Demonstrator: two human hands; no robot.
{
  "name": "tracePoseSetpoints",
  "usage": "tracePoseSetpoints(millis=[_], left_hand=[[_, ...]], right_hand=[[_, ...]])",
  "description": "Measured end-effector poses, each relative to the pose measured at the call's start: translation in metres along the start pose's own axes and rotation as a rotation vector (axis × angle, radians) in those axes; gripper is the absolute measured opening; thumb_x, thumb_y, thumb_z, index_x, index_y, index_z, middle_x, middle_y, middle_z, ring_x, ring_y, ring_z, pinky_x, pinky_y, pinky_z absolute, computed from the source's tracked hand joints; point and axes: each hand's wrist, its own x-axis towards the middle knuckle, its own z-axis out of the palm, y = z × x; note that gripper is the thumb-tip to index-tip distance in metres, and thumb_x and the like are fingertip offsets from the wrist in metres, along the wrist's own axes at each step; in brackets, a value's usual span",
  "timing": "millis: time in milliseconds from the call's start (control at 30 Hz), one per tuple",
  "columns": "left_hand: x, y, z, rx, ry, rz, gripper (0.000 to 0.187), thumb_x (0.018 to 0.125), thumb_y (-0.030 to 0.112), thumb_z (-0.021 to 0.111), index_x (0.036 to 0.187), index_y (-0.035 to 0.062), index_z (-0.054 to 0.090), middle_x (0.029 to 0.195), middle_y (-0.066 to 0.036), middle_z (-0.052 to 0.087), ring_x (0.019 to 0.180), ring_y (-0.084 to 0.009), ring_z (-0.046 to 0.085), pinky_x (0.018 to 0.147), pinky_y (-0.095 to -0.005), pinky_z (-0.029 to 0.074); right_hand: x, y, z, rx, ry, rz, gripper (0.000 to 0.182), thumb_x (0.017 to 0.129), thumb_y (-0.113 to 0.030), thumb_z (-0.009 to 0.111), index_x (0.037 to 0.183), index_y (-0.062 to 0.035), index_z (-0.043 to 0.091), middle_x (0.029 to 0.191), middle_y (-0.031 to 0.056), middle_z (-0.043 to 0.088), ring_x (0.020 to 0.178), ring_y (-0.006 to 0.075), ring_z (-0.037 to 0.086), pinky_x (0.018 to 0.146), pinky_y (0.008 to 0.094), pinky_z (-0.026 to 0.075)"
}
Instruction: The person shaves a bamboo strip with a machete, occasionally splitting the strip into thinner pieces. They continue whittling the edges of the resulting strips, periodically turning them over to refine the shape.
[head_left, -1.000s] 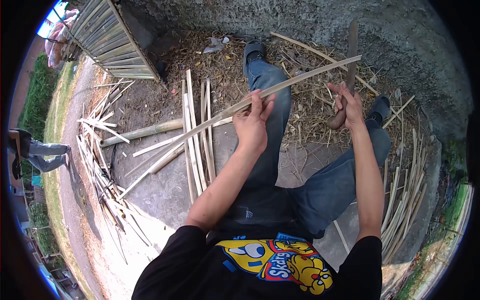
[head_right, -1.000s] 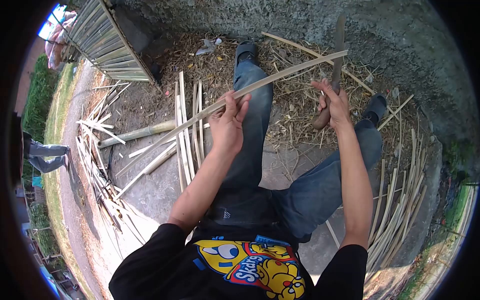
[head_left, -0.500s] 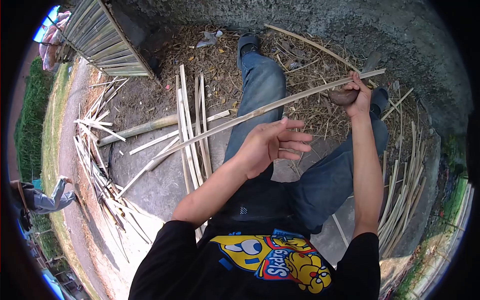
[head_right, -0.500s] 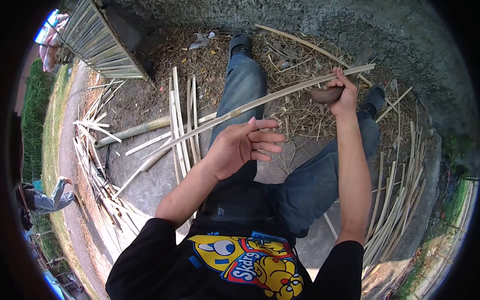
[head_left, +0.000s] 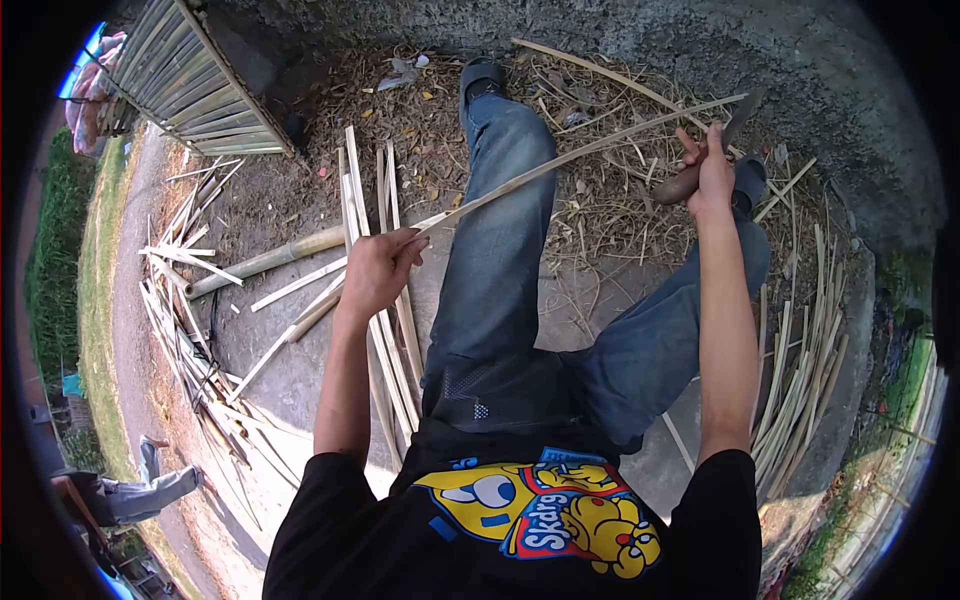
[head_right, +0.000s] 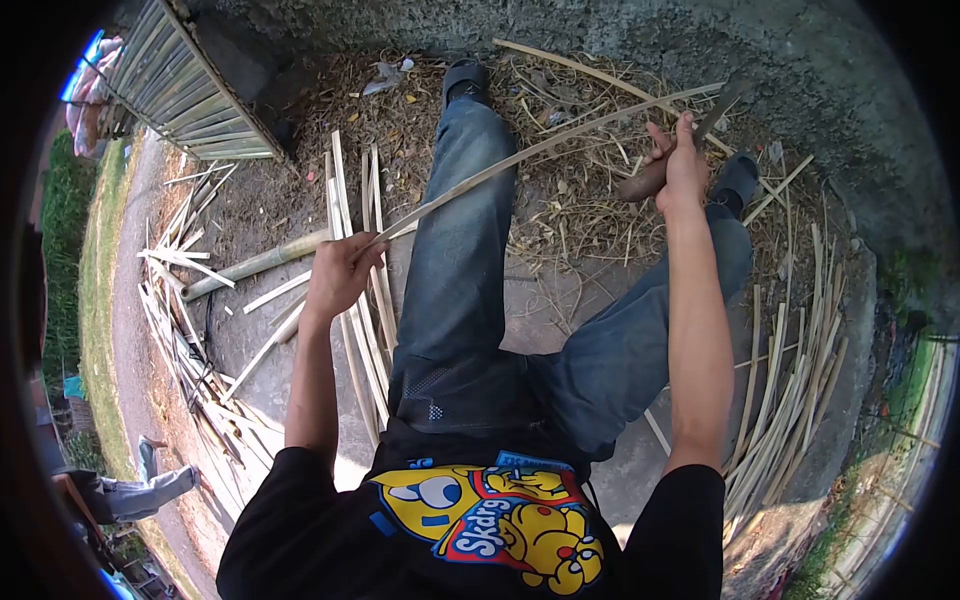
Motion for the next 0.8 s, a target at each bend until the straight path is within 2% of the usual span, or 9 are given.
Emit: tracePoseSetpoints(millis=[100,200,333,400,467,533,633,733,800], left_hand=[[0.002,0.007,0.011,0.030,0.198,0.027,0.019,0.094,0.021,0.067,0.092,0.0034,0.073,0.068,-0.015,0.068,0.062,-0.0307,0.068,0.059,-0.0397,0.051],[0.005,0.021,0.020,0.094,0.248,0.031,0.020,0.094,0.021,0.067,0.104,0.0062,0.075,0.074,-0.015,0.071,0.063,-0.0304,0.069,0.061,-0.0398,0.052],[0.010,0.044,0.034,0.163,0.290,0.053,0.021,0.093,0.021,0.067,0.109,0.0097,0.075,0.077,-0.017,0.070,0.065,-0.0341,0.068,0.062,-0.0427,0.052],[0.015,0.058,0.036,0.192,0.277,0.027,0.020,0.093,0.022,0.066,0.107,0.0105,0.075,0.076,-0.021,0.067,0.066,-0.0384,0.066,0.062,-0.0462,0.050],[0.020,0.066,0.040,0.205,0.268,0.023,0.019,0.094,0.023,0.064,0.102,0.0106,0.075,0.076,-0.021,0.068,0.067,-0.0396,0.066,0.062,-0.0484,0.051],[0.022,0.071,0.043,0.224,0.258,0.018,0.018,0.094,0.024,0.062,0.098,0.0106,0.074,0.077,-0.021,0.068,0.068,-0.0407,0.066,0.063,-0.0506,0.051],[0.023,0.072,0.043,0.261,0.345,0.049,0.021,0.095,0.025,0.061,0.093,0.0077,0.073,0.074,-0.023,0.067,0.070,-0.0419,0.066,0.065,-0.0512,0.052],[0.025,0.069,0.041,0.106,0.187,0.023,0.021,0.094,0.024,0.062,0.095,0.0062,0.072,0.072,-0.024,0.065,0.070,-0.0427,0.065,0.066,-0.0507,0.052],[0.021,0.064,0.036,0.059,0.141,-0.030,0.022,0.095,0.024,0.061,0.094,0.0047,0.071,0.071,-0.024,0.064,0.071,-0.0432,0.065,0.066,-0.0500,0.051]], right_hand=[[0.009,0.010,-0.002,-0.161,0.147,-0.045,0.044,0.101,-0.051,0.053,0.101,-0.0075,0.046,0.099,0.0155,0.066,0.062,0.0139,0.052,0.057,0.0326,0.050],[-0.005,0.010,0.003,-0.173,0.116,-0.155,0.049,0.105,-0.055,0.039,0.092,-0.0078,0.043,0.075,0.0056,0.049,0.057,0.0166,0.054,0.051,0.0337,0.049],[-0.023,0.022,0.013,-0.524,-0.118,-0.312,0.045,0.107,-0.047,0.041,0.093,-0.0050,0.049,0.071,0.0036,0.049,0.047,0.0149,0.052,0.043,0.0282,0.042],[-0.040,0.025,0.024,-0.837,-0.243,-0.338,0.044,0.106,-0.044,0.046,0.089,-0.0038,0.052,0.067,0.0036,0.054,0.049,0.0161,0.055,0.045,0.0337,0.044],[-0.047,0.040,0.030,-1.198,-0.366,-0.553,0.046,0.103,-0.044,0.052,0.086,-0.0019,0.056,0.059,0.0107,0.054,0.052,0.0259,0.056,0.054,0.0394,0.043],[-0.070,0.052,0.044,-1.362,-0.519,-0.471,0.044,0.101,-0.044,0.055,0.087,-0.0019,0.054,0.062,0.0195,0.060,0.059,0.0400,0.062,0.056,0.0471,0.045],[-0.110,0.065,0.059,-1.351,-0.606,-0.450,0.044,0.100,-0.046,0.056,0.090,-0.0030,0.053,0.066,0.0217,0.063,0.064,0.0435,0.064,0.058,0.0514,0.047],[-0.130,0.077,0.070,-1.397,-0.698,-0.524,0.044,0.099,-0.047,0.055,0.093,-0.0042,0.052,0.065,0.0214,0.063,0.064,0.0435,0.065,0.058,0.0522,0.049],[-0.129,0.085,0.071,-1.418,-0.668,-0.735,0.044,0.099,-0.049,0.053,0.094,-0.0052,0.052,0.064,0.0205,0.063,0.065,0.0441,0.066,0.056,0.0526,0.050]])
